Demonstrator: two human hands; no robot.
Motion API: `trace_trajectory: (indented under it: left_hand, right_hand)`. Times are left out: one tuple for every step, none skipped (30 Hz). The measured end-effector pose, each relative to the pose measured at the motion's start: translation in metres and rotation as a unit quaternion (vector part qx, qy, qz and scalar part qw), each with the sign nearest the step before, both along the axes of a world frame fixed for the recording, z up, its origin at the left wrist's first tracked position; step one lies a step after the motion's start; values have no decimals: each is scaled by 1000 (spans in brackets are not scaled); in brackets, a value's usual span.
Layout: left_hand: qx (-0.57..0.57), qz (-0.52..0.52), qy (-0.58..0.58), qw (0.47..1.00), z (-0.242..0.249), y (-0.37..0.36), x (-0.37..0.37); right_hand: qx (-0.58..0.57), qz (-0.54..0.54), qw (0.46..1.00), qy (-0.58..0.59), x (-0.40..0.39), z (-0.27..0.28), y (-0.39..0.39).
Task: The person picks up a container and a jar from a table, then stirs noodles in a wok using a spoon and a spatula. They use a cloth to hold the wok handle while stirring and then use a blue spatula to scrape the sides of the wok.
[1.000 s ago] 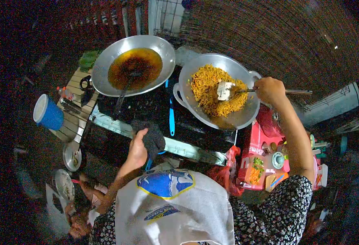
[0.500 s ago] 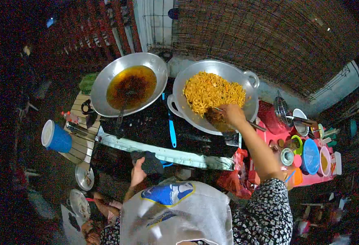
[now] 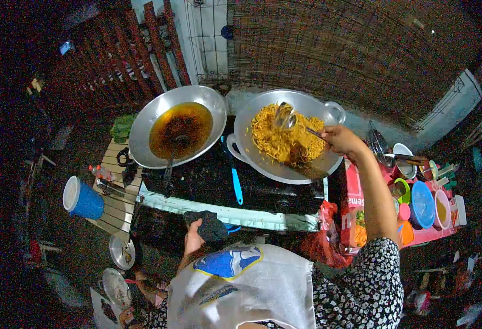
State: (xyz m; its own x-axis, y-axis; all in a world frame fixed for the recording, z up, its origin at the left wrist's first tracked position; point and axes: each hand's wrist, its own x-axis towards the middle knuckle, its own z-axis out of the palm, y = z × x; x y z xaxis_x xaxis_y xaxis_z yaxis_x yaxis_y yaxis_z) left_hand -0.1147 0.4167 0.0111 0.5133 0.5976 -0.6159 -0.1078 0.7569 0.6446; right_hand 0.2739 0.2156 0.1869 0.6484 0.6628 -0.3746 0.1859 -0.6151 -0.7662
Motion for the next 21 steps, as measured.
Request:
trace_trajectory:
  left_hand:
    - [0, 1, -2, 1000, -3, 1, 1]
    - [4, -22, -11, 1000, -5, 1, -1]
    - [8, -46, -19, 999, -4, 1, -3]
    - [9, -48, -19, 999, -1, 0, -2]
    - [0, -55, -49, 997, 8, -3, 3]
    - [-11, -61, -78, 995, 14, -5, 8]
    - [-13, -62, -77, 995, 13, -6, 10]
    - [-47, -108, -109, 987, 12, -6, 13]
    - [-81, -155, -141, 974, 13, -6, 17]
    - [-84, -167, -147, 971, 14, -9, 20]
    - [-85, -169, -147, 971, 17, -13, 25]
    - [-62, -183, -137, 971, 23, -17, 31]
    - [-40, -197, -128, 971, 25, -20, 33]
    - [318, -234, -61, 917, -30, -22, 34]
    - [318, -237, -61, 916, -14, -23, 34]
    - [108, -219, -131, 961, 15, -25, 38]
    - [-109, -189, -193, 956, 32, -27, 42]
    - [-110, -189, -194, 956, 34, -28, 44]
    - [-133, -190, -186, 955, 35, -29, 44]
    - [-154, -190, -178, 953, 35, -30, 44]
    - [-155, -190, -178, 953, 33, -31, 44]
  right_hand:
    - [33, -34, 999, -1, -4, -5, 1]
    - [65, -70, 995, 2, -10, -12, 0]
    - [65, -72, 995, 3, -16, -18, -3]
    - [71, -89, 992, 50, -20, -23, -4]
    - [77, -104, 987, 94, -22, -28, -4]
    - [106, -124, 977, 136, -23, -38, -5]
    - [121, -153, 969, 151, -29, -44, -3]
    - [162, -162, 956, 184, -35, -50, -3]
    - [202, -171, 940, 216, -40, -54, -3]
    - [202, -174, 939, 215, -40, -62, -4]
    - [206, -173, 940, 210, -39, -71, -4]
    - [210, -171, 941, 205, -40, -75, -4]
    - [211, -172, 940, 204, -44, -74, -3]
    - [226, -171, 938, 201, -51, -71, -2]
    - [243, -171, 934, 197, -58, -68, -1]
    - [251, -207, 921, 216, -64, -65, 2]
    - [250, -207, 921, 215, -65, -65, 6]
    - [243, -219, 930, 166, -66, -66, 9]
    - [235, -231, 937, 118, -66, -68, 10]
    - [233, -223, 940, 112, -59, -76, 11]
    - [232, -223, 940, 112, -56, -81, 13]
